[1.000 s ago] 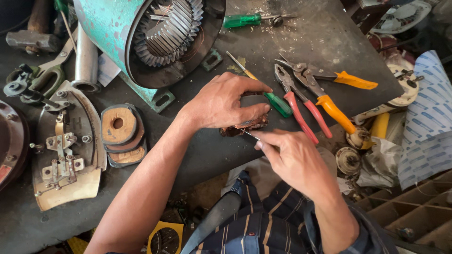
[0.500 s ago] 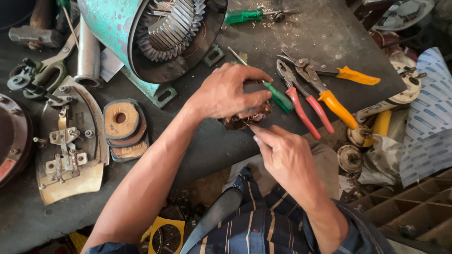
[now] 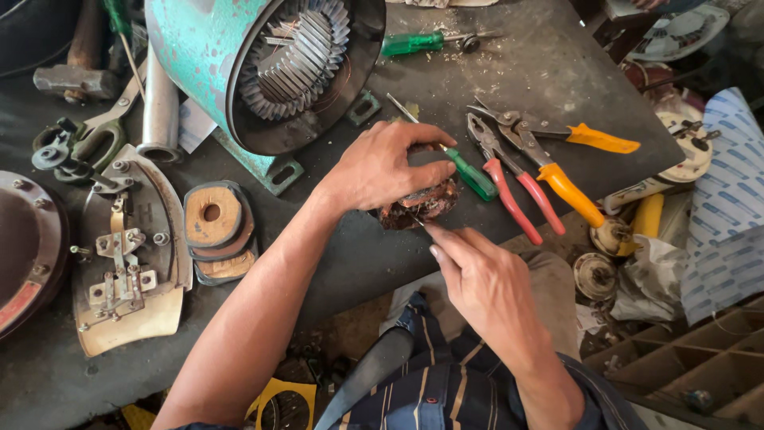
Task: The person uses pliers and screwdrivers to remove copper windings from a motor rotor. They repeatedly pry and pull the windings, occasionally switching tools, while working at a cluttered workshop bench.
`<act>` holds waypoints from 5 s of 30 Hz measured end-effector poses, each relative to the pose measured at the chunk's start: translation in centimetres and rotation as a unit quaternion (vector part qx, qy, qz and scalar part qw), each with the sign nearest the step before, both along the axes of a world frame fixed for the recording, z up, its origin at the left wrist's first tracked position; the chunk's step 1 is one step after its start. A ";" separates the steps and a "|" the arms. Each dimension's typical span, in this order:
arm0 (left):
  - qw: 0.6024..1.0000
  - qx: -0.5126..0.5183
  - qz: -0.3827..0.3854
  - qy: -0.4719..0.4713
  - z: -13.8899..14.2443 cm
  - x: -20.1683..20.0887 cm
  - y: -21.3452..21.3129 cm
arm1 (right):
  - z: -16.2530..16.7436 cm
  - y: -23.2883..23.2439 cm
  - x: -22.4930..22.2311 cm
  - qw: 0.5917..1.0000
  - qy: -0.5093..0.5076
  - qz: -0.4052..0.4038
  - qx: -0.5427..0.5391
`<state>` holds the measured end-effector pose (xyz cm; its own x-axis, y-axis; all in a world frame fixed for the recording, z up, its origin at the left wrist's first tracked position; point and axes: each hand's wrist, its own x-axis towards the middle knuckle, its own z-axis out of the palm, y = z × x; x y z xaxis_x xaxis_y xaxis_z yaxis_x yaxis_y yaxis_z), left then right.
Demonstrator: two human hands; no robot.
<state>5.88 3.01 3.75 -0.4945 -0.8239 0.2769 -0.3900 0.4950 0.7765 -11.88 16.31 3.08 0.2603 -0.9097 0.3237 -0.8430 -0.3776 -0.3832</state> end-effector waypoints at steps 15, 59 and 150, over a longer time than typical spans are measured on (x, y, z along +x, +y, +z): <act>1.000 -0.012 0.025 -0.006 -0.4 -0.4 0.0 | 0.4 -0.5 -0.1 0.999 -0.015 -0.006 0.033; 0.999 0.025 -0.011 0.037 -0.5 0.2 -0.4 | 0.0 0.9 0.8 1.000 -0.014 0.014 0.015; 0.976 0.131 -0.158 0.071 -2.2 4.1 -3.9 | -5.4 -3.8 0.4 0.939 -0.310 0.019 0.146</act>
